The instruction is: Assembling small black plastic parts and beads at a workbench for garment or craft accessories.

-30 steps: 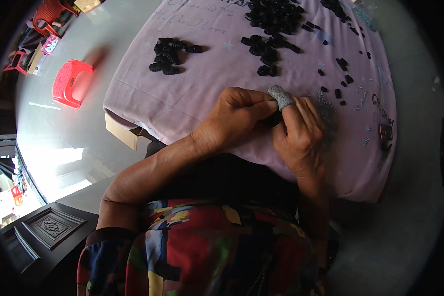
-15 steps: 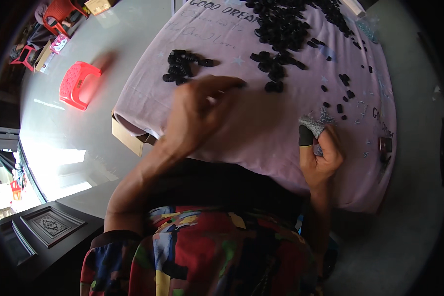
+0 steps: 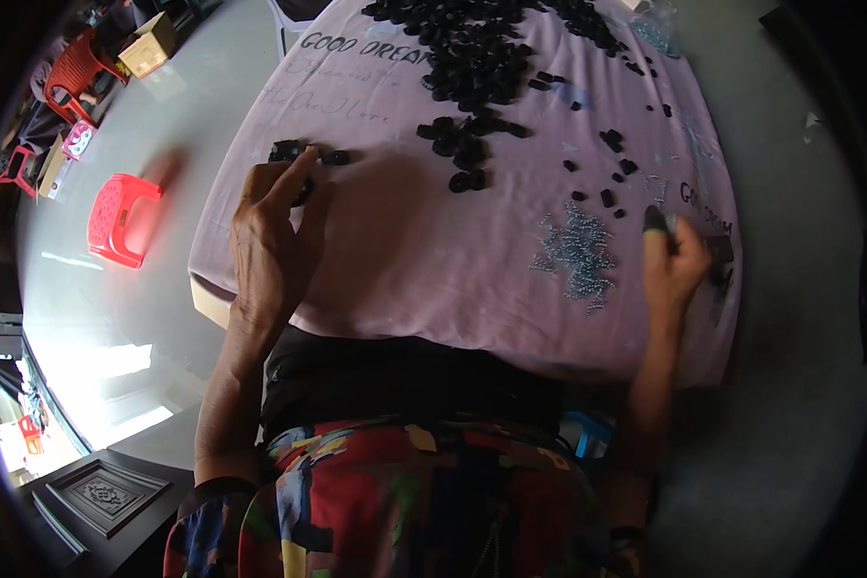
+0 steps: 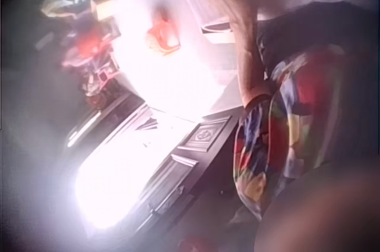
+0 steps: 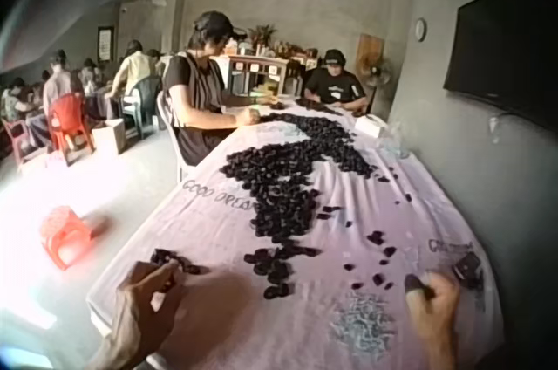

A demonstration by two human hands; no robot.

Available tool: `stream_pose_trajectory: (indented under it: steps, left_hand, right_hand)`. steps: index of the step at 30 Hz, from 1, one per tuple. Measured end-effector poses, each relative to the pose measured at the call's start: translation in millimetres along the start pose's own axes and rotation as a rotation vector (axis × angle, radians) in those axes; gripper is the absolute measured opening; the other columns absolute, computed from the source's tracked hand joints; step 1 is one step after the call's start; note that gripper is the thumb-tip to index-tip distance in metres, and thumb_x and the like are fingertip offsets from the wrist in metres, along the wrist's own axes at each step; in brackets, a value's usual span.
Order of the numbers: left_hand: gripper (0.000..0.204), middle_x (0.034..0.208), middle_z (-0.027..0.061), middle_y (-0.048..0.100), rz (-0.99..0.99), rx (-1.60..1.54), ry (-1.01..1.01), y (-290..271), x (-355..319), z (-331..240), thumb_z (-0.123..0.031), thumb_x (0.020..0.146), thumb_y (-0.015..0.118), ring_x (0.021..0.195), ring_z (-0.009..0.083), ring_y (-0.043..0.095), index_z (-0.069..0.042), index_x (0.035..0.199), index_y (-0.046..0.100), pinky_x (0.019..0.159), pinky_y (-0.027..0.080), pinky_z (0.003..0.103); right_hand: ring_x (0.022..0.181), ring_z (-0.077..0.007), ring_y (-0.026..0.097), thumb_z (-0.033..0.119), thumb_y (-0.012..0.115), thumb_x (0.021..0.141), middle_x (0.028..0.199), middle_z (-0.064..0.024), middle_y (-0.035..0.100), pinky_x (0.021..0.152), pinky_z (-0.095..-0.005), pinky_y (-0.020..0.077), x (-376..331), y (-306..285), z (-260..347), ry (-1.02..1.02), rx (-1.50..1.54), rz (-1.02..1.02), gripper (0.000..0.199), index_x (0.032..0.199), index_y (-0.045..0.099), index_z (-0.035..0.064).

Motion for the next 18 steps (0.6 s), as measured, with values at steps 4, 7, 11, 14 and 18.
stream_pose_trajectory:
  steps: [4, 7, 11, 14, 18]
  left_hand:
    - [0.041, 0.110, 0.0184, 0.068, 0.104, -0.275, 0.197, 12.5, 3.4, -65.5, -0.002, 0.084, 0.079, 0.100, 0.0320, 0.069, -0.004, 0.124, 0.072, 0.082, 0.058, 0.039]
    - [0.040, 0.112, 0.0214, 0.068, 0.382, -0.629, 0.511, 25.7, -18.1, -156.9, 0.005, 0.076, 0.073, 0.101, 0.0367, 0.068, 0.002, 0.116, 0.072, 0.086, 0.057, 0.041]
    - [0.018, 0.106, 0.0177, 0.068, 0.431, -0.909, 0.815, 68.6, -90.0, -283.7, -0.003, 0.082, 0.064, 0.099, 0.0340, 0.068, 0.003, 0.097, 0.070, 0.081, 0.058, 0.042]
    - [0.017, 0.090, 0.0163, 0.070, 0.643, -1.280, 1.136, 61.4, -141.6, -378.7, -0.018, 0.090, 0.065, 0.083, 0.0308, 0.070, -0.002, 0.092, 0.071, 0.075, 0.057, 0.043]
    - [0.052, 0.082, 0.0205, 0.072, 0.830, -1.482, 1.188, 44.6, -229.9, -467.7, -0.052, 0.088, 0.065, 0.080, 0.0400, 0.072, -0.002, 0.076, 0.073, 0.075, 0.057, 0.049]
  right_hand:
    - [0.052, -0.0207, 0.047, 0.024, 0.069, 0.085, 0.060, -0.0175, 0.055, 0.054, -0.0402, 0.0409, 41.8, -20.9, -101.4, 0.071, -0.298, -0.032, 0.031, 0.074, 0.059, -0.0031]
    - [0.051, -0.0261, 0.051, 0.027, 0.069, 0.086, 0.062, -0.0215, 0.057, 0.055, -0.0431, 0.0430, 42.0, -10.1, -129.1, 0.041, -0.311, -0.118, 0.034, 0.073, 0.060, -0.0030]
    - [0.050, -0.0344, 0.056, 0.032, 0.073, 0.087, 0.061, -0.0197, 0.058, 0.056, -0.0443, 0.0459, 27.2, -6.4, -121.7, 0.048, -0.431, -0.109, 0.037, 0.071, 0.061, 0.0001]
    - [0.052, -0.0379, 0.058, 0.032, 0.074, 0.086, 0.061, -0.0188, 0.059, 0.054, -0.0451, 0.0463, 23.0, 7.0, -117.9, 0.024, -0.458, -0.117, 0.036, 0.071, 0.063, 0.0020]
    - [0.047, -0.0250, 0.053, 0.028, 0.075, 0.086, 0.058, -0.0160, 0.056, 0.052, -0.0409, 0.0432, 23.5, 11.9, -114.5, -0.017, -0.436, -0.151, 0.038, 0.068, 0.058, -0.0005]
Point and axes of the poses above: each hand's wrist, its own x-axis towards the middle knuckle, its own y-axis out of the palm, z = x × y, the point moved 9 cm from there along x, towards the middle knuckle
